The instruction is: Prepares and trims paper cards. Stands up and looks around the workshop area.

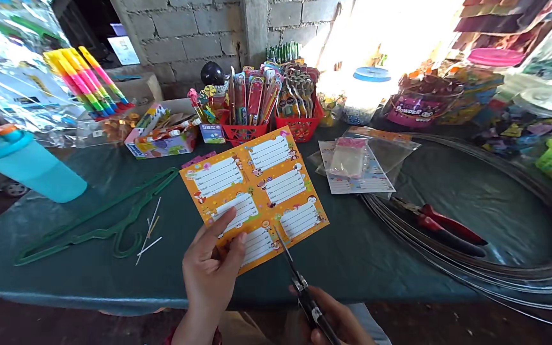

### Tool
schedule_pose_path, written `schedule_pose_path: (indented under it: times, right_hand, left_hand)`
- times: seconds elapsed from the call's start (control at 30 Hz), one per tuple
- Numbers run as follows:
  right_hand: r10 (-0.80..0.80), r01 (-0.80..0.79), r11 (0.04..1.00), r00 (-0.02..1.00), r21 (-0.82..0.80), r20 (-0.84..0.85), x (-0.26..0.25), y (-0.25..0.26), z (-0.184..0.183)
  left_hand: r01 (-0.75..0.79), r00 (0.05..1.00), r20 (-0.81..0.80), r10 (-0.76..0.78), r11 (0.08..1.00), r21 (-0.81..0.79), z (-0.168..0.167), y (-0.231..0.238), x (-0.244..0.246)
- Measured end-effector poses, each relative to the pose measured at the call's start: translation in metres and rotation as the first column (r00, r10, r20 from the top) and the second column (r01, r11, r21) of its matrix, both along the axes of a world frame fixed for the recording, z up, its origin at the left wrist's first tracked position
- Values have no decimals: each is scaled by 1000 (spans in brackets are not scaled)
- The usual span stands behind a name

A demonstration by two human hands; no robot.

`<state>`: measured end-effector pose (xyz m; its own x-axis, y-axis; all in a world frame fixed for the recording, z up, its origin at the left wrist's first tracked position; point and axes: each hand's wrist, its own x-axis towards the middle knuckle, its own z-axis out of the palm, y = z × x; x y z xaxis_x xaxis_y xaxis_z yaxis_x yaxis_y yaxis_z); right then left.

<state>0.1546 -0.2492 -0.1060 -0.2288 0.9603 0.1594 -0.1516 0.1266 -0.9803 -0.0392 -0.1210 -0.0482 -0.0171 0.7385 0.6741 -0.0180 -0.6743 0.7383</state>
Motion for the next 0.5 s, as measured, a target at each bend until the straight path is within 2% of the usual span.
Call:
schedule_pose_path:
  times: [0.5]
  right_hand:
    - [-28,28,1000,1000,10,4,-2,0,-2]
  left_hand:
    - [0,1000,-4,0,1000,0,1,0,1]
